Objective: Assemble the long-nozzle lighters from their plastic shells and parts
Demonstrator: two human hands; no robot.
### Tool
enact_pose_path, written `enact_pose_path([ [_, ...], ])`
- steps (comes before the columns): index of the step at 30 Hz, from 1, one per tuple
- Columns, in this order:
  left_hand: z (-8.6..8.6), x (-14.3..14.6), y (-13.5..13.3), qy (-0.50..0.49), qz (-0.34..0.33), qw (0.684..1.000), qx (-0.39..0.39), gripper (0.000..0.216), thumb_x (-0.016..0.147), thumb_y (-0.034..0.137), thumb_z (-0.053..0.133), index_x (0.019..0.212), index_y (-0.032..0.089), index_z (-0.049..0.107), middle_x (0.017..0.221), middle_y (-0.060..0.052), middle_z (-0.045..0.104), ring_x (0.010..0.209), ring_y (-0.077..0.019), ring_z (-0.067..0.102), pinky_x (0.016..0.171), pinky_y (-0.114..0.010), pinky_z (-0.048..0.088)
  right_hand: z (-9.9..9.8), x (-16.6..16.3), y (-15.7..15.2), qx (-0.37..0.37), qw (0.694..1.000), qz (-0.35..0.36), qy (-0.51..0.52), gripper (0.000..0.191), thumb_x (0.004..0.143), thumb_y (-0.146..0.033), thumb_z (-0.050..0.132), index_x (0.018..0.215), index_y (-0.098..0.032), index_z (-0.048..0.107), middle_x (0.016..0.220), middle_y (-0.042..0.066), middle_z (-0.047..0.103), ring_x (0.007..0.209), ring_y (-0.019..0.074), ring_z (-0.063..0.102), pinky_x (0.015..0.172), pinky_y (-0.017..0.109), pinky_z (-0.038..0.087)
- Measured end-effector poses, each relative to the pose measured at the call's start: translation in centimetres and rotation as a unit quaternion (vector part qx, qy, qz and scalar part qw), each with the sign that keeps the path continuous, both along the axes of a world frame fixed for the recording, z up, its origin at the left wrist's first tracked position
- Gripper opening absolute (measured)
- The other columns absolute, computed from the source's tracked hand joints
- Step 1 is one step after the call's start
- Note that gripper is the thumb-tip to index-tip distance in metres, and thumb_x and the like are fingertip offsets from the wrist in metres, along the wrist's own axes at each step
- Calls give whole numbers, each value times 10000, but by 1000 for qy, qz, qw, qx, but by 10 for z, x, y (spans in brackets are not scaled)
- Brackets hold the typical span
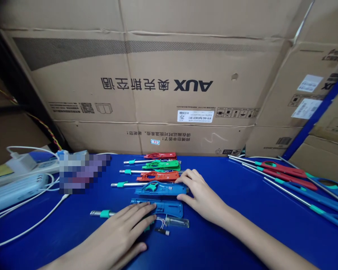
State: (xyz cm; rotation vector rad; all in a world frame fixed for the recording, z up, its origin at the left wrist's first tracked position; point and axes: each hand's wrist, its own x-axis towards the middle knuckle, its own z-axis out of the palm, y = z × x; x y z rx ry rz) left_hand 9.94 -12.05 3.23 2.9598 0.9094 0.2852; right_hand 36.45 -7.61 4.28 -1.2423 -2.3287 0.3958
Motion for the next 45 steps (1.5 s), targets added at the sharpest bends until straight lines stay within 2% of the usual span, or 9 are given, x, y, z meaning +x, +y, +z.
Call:
enact_pose_path([
  [8, -3, 3, -4, 28, -16, 998, 44, 292, 887, 246, 559, 1175, 198, 575, 1238, -93, 599, 1063, -287, 592, 868, -401, 518, -4, -8, -6, -42, 998, 15, -39, 263, 820, -269, 667, 1068, -252, 582, 1096, 40, 553, 1109, 254, 465, 1076, 525, 219],
  [19, 6, 6, -12, 21, -21, 999, 41, 238, 867, 265, 602, 1101, 225, 587, 1099, -62, 629, 946, -247, 594, 813, -348, 499, -2, -6, -3, -60, 996, 28, -57, 339, 776, -274, 730, 1094, -237, 618, 1083, 38, 567, 1077, 238, 475, 1044, 471, 271],
  [23, 10, 6, -14, 7, -11, 999, 44, 200, 876, 243, 599, 1073, 210, 588, 1088, -52, 622, 948, -225, 590, 829, -327, 478, 2, -5, -3, -72, 995, 37, -63, 392, 801, -368, 703, 1162, -248, 611, 1113, 43, 568, 1101, 240, 473, 1064, 485, 214],
  [26, 9, 5, -12, 13, -17, 999, 32, 215, 868, 241, 614, 1078, 207, 584, 1098, -48, 614, 955, -227, 582, 836, -335, 469, 7, -5, -4, -73, 994, 48, -61, 303, 853, -357, 648, 1135, -249, 621, 1111, 35, 578, 1102, 226, 482, 1064, 481, 188],
  [30, 7, 4, -9, -6, -25, 1000, 18, 211, 882, 259, 593, 1087, 208, 584, 1104, -54, 600, 952, -225, 568, 834, -332, 460, 18, -5, -11, -52, 995, 71, -55, 74, 859, -262, 644, 875, -193, 622, 893, -1, 603, 898, 168, 538, 899, 345, 359],
  [33, 7, 3, -7, -8, -31, 999, -11, 211, 896, 257, 565, 1102, 215, 586, 1093, -53, 591, 944, -231, 559, 815, -343, 459, 26, -7, -19, -80, 985, 123, -92, 182, 813, -266, 698, 718, -184, 567, 714, -45, 545, 709, 123, 519, 702, 250, 387],
  [36, 10, 2, -6, -11, -34, 999, -35, 211, 910, 298, 554, 1104, 229, 599, 1104, -56, 575, 961, -238, 546, 827, -357, 449, 30, -10, -27, -100, 971, 162, -143, 225, 757, -311, 754, 708, -186, 572, 678, -54, 527, 651, 115, 508, 610, 226, 361],
  [40, 18, 2, -4, -43, -57, 996, -46, 248, 919, 349, 550, 1133, 235, 602, 1111, -56, 568, 977, -225, 530, 862, -337, 431, 29, -12, -32, -68, 963, 162, -205, 213, 720, -305, 782, 735, -185, 607, 689, -26, 572, 656, 148, 534, 583, 243, 344],
  [45, 23, 8, 7, -74, -36, 996, -23, 220, 958, 209, 450, 1116, 206, 603, 1027, -53, 590, 904, -202, 521, 805, -321, 428, 29, -13, -35, -46, 954, 167, -244, 209, 744, -330, 762, 710, -177, 623, 706, 7, 635, 678, 184, 589, 630, 273, 373],
])
